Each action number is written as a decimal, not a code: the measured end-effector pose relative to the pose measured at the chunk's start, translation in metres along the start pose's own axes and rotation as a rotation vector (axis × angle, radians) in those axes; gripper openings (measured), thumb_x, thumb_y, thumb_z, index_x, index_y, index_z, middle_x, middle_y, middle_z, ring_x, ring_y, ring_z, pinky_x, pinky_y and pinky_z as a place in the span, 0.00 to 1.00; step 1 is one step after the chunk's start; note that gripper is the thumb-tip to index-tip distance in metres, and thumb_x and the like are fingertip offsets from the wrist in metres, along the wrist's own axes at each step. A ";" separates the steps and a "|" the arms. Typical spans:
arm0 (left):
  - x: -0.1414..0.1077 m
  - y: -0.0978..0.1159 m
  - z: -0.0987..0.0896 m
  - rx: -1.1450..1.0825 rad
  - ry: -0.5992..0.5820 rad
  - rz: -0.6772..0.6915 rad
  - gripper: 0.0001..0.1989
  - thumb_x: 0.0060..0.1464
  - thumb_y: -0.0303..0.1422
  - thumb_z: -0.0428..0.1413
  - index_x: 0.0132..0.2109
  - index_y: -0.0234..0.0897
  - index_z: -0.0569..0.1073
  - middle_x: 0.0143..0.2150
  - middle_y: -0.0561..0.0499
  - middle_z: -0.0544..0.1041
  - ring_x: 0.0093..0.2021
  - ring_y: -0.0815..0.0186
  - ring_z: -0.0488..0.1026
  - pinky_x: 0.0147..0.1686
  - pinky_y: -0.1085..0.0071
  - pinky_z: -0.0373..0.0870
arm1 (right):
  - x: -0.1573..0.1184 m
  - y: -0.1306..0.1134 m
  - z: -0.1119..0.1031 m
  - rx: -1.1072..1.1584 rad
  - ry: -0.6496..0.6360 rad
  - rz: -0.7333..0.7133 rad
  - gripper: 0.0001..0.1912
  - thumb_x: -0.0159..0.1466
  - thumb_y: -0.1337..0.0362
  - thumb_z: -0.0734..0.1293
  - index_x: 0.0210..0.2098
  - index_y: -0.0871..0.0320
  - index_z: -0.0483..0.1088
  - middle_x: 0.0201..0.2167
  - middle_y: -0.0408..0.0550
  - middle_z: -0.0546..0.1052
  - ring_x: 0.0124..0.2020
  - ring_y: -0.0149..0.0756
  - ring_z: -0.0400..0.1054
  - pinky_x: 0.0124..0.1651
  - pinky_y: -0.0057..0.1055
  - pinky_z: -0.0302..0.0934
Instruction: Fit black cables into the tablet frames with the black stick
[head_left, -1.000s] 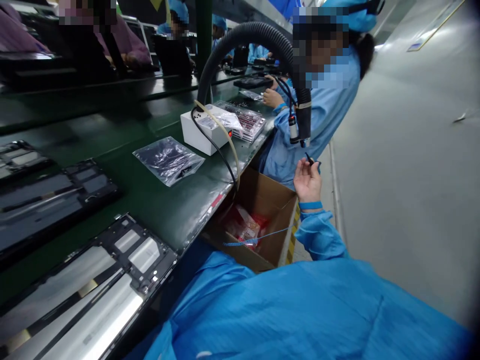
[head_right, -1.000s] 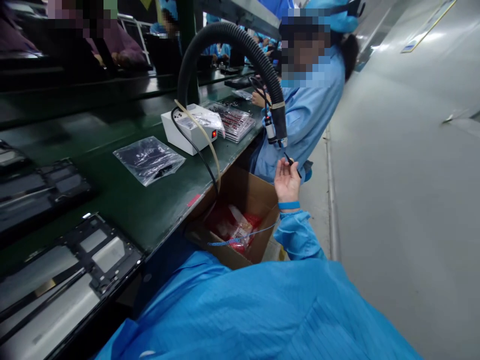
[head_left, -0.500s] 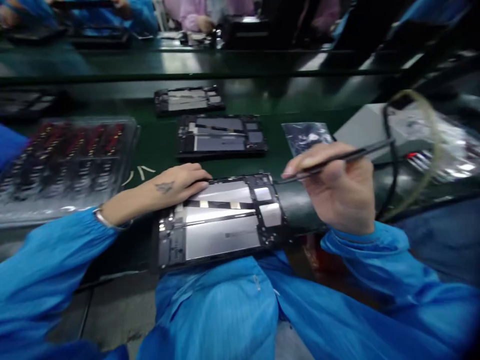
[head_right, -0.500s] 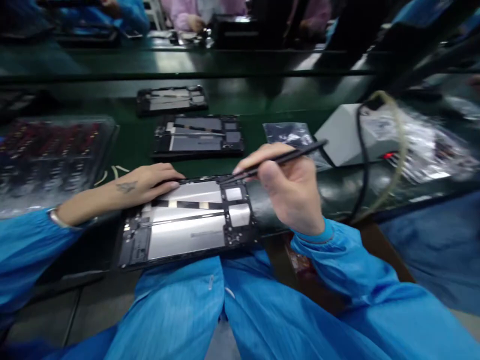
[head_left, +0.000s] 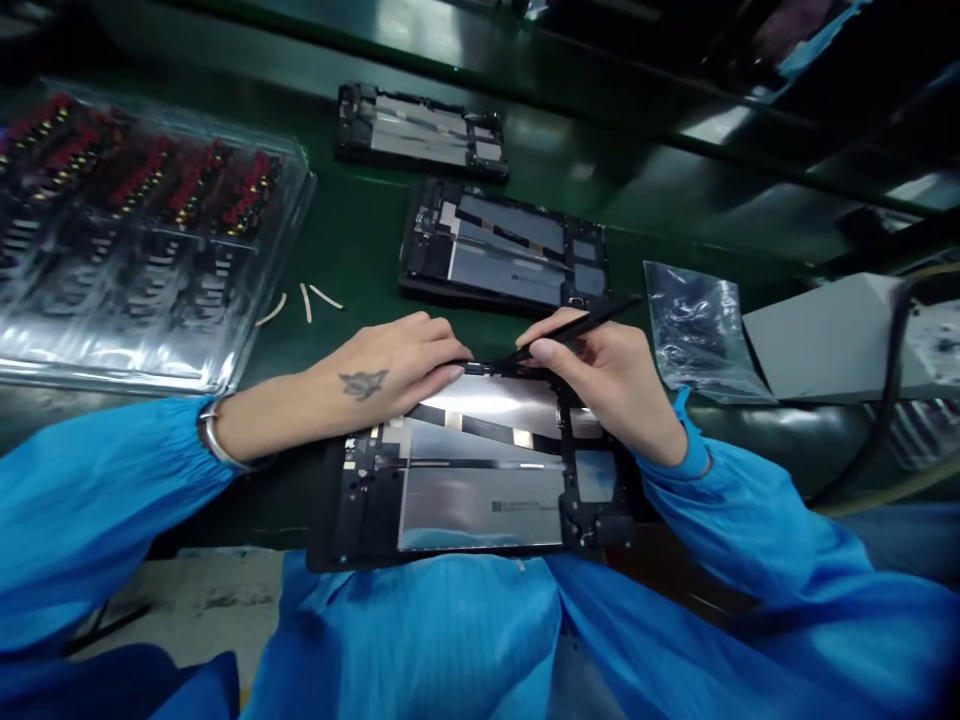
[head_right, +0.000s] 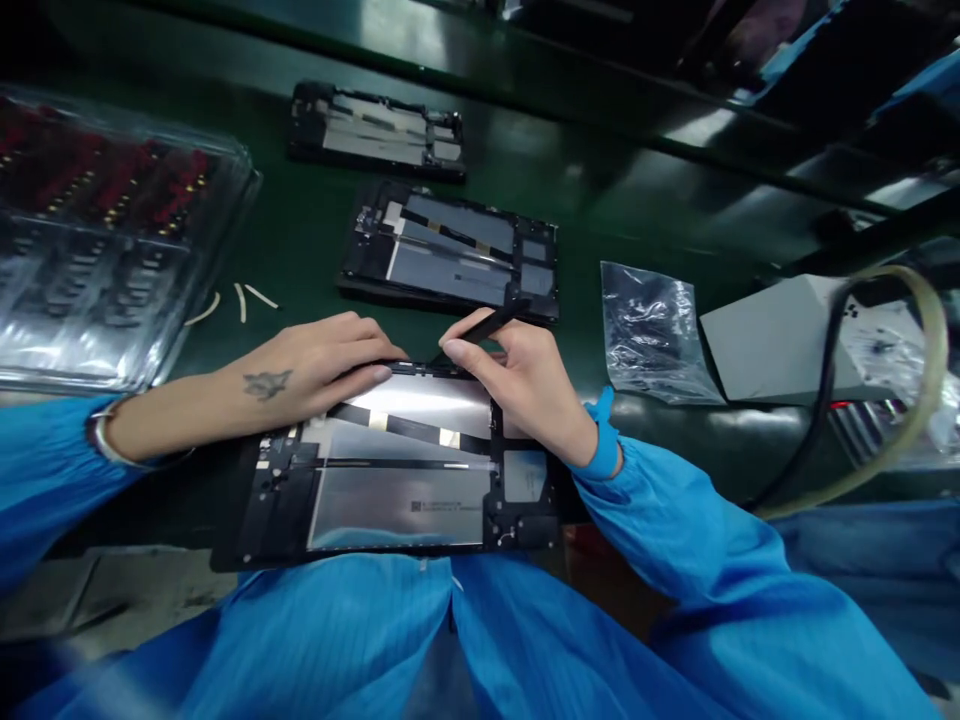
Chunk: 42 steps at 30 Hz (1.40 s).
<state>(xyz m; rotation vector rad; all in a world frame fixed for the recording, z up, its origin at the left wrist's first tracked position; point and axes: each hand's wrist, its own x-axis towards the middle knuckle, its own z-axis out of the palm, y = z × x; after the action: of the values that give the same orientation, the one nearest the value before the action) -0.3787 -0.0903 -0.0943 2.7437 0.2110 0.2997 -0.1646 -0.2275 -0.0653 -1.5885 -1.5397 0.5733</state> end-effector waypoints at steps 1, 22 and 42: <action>0.000 0.000 0.001 0.008 0.006 0.007 0.16 0.72 0.37 0.44 0.55 0.37 0.73 0.46 0.47 0.73 0.44 0.62 0.71 0.42 0.67 0.66 | 0.000 -0.001 0.000 -0.021 -0.004 -0.010 0.09 0.68 0.58 0.69 0.37 0.57 0.77 0.36 0.45 0.79 0.37 0.33 0.74 0.33 0.25 0.69; -0.001 -0.004 0.004 0.027 0.019 0.030 0.16 0.72 0.38 0.43 0.54 0.37 0.72 0.46 0.48 0.73 0.45 0.63 0.71 0.43 0.68 0.66 | 0.001 0.000 0.000 -0.060 -0.012 -0.010 0.10 0.68 0.56 0.68 0.38 0.56 0.77 0.37 0.45 0.79 0.38 0.34 0.75 0.34 0.26 0.70; -0.001 0.009 -0.007 0.103 -0.058 0.023 0.21 0.73 0.38 0.40 0.61 0.35 0.70 0.51 0.43 0.74 0.50 0.59 0.71 0.48 0.65 0.68 | -0.002 0.008 0.002 0.116 0.167 0.126 0.11 0.64 0.53 0.71 0.37 0.54 0.79 0.35 0.46 0.81 0.33 0.36 0.79 0.39 0.29 0.77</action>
<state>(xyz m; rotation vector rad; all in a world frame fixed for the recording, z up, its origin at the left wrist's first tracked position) -0.3808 -0.0964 -0.0847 2.8538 0.1842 0.2202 -0.1612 -0.2282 -0.0734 -1.6097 -1.2680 0.5732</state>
